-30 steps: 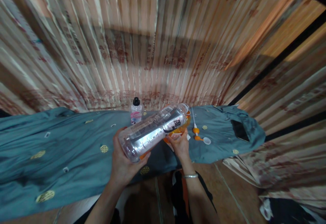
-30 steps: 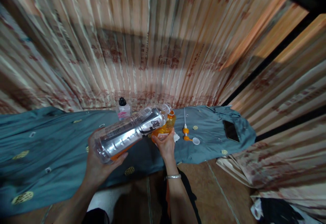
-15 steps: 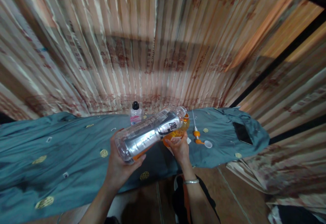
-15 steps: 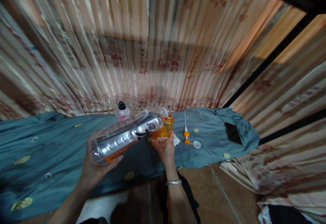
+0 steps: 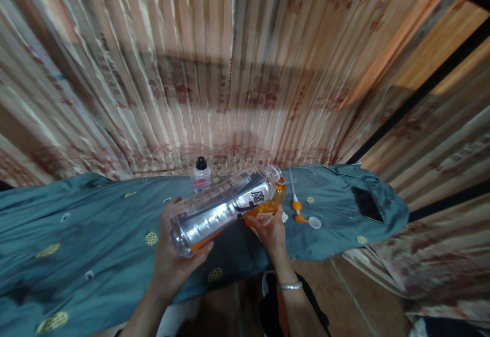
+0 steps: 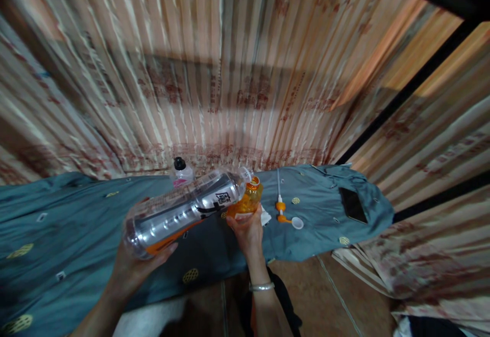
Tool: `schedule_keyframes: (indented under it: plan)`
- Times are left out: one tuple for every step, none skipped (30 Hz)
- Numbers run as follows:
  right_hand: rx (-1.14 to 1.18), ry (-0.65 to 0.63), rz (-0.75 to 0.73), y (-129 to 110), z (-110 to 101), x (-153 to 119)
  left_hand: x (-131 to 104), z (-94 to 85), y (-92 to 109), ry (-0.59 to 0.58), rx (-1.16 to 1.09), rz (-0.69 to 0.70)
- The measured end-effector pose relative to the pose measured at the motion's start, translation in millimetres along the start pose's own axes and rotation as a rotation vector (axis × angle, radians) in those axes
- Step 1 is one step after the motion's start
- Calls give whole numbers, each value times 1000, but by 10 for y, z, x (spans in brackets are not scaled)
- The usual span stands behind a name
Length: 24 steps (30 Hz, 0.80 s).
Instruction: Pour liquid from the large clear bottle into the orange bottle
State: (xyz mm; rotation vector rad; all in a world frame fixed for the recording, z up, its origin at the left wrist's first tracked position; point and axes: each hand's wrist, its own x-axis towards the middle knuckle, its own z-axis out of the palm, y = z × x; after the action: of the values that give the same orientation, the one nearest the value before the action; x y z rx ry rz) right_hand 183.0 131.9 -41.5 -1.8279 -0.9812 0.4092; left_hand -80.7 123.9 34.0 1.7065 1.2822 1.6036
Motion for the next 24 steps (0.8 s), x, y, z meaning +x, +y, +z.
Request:
schedule_keyframes:
  plan:
    - [-2,-3,3,-3,-3,-3,-18,-7,-3,-4,-5,-9]
    - [-5,-6,5,-7,-6,-5,-32,-17,-5,-5,-2,-13]
    - [-6,-6,6,-11,-9,-8,-41,-29,-6,-4,6,-14]
    - [-6,-4,4,-15,-10,-10,-47,-40,-6,0,16,-16]
    - [-4,1,1,-18,-10,-12,-50,-51,-5,3,25,-18]
    - [0,7,-4,-20,-8,-14,-50,-60,-3,7,29,-23]
    - [4,11,-8,-21,-4,-16,-50,-66,1,7,29,-31]
    - [8,16,-11,-22,0,-18,-50,-70,5,7,28,-42]
    - [11,22,-14,-21,5,-20,-51,-71,11,7,21,-59]
    - [12,28,-15,-20,10,-23,-53,-70,17,9,14,-77]
    - [13,36,-16,-20,15,-25,-55,-68,24,11,5,-95]
    - [14,42,-15,-20,18,-26,-58,-65,30,12,-2,-109]
    - [16,47,-14,-20,19,-27,-59,-62,35,13,-8,-120]
    - [19,50,-13,-22,19,-28,-60,-59,39,13,-15,-126]
    - [22,50,-11,-24,16,-28,-61,-57,40,16,-22,-127]
    - [26,49,-7,-27,12,-28,-60,-55,38,18,-28,-125]
    - [30,47,-1,-31,6,-28,-59,-56,34,18,-33,-121]
    - [33,43,6,-36,0,-27,-57,-58,29,19,-33,-114]
    - [36,36,15,-43,-6,-26,-55,-62,23,20,-32,-108]
    - [36,28,25,-50,-12,-26,-52,-67,19,21,-30,-106]
    - [35,21,34,-58,-18,-26,-48,-72,17,22,-29,-108]
    - [34,14,41,-68,-24,-26,-43,-76,20,15,-28,-116]
    - [33,10,46,-77,-30,-27,-35,-79,27,13,-34,-132]
    - [34,6,50,-87,-36,-27,-26,-80,40,9,-41,-148]
